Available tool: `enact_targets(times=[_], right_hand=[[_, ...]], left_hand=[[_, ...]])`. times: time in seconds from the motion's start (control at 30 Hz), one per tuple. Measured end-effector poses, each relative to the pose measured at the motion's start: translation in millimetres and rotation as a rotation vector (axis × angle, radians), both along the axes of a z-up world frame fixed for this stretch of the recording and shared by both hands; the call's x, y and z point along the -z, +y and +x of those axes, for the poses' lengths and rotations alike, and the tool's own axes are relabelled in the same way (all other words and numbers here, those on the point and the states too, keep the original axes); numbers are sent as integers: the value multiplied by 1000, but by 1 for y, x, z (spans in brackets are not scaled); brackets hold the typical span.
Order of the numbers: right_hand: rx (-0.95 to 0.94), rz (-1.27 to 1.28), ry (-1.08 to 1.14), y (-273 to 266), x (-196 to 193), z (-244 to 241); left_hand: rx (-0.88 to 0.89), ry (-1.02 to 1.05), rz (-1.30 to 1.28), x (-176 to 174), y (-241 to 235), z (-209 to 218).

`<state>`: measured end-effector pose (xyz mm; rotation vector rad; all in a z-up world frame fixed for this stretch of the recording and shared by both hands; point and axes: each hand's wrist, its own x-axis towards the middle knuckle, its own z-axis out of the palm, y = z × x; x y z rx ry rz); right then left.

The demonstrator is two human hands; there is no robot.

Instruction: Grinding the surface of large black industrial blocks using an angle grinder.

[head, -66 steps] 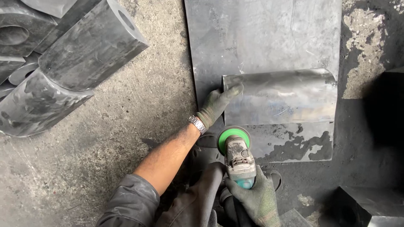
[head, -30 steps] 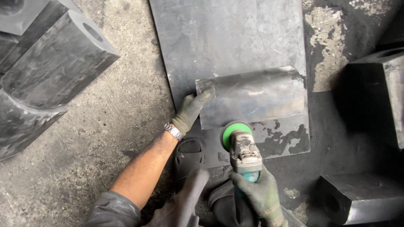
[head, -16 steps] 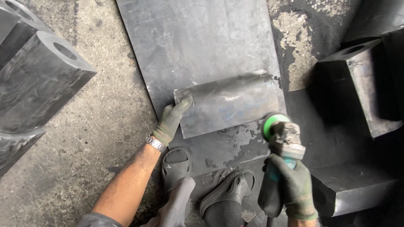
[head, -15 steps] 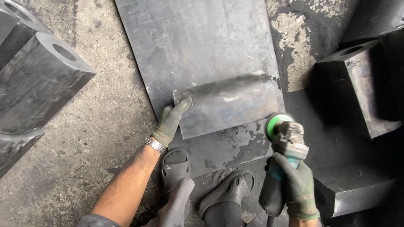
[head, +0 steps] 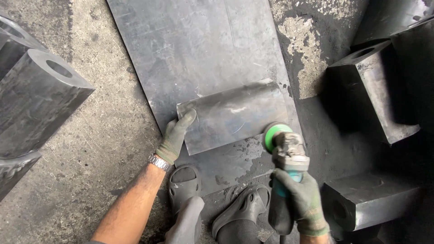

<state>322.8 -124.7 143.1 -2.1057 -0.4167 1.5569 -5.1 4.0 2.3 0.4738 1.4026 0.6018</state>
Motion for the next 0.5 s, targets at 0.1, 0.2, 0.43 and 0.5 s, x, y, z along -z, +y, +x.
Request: enact_targets(times=[0.1,0.2,0.43,0.5], right_hand=[[142,31,5,3,-7,13],[307,54,-3,-6,-15,28],[446,23,-42,-28,-47,54],[403,35,-13,-114,-20,89]], left_hand=[[-13,-10,2,-3,1,0],[-25,-11,5,-10,-2,3],[-108,45,111,3,-29,19],[-99,97,263,-11,-34,27]])
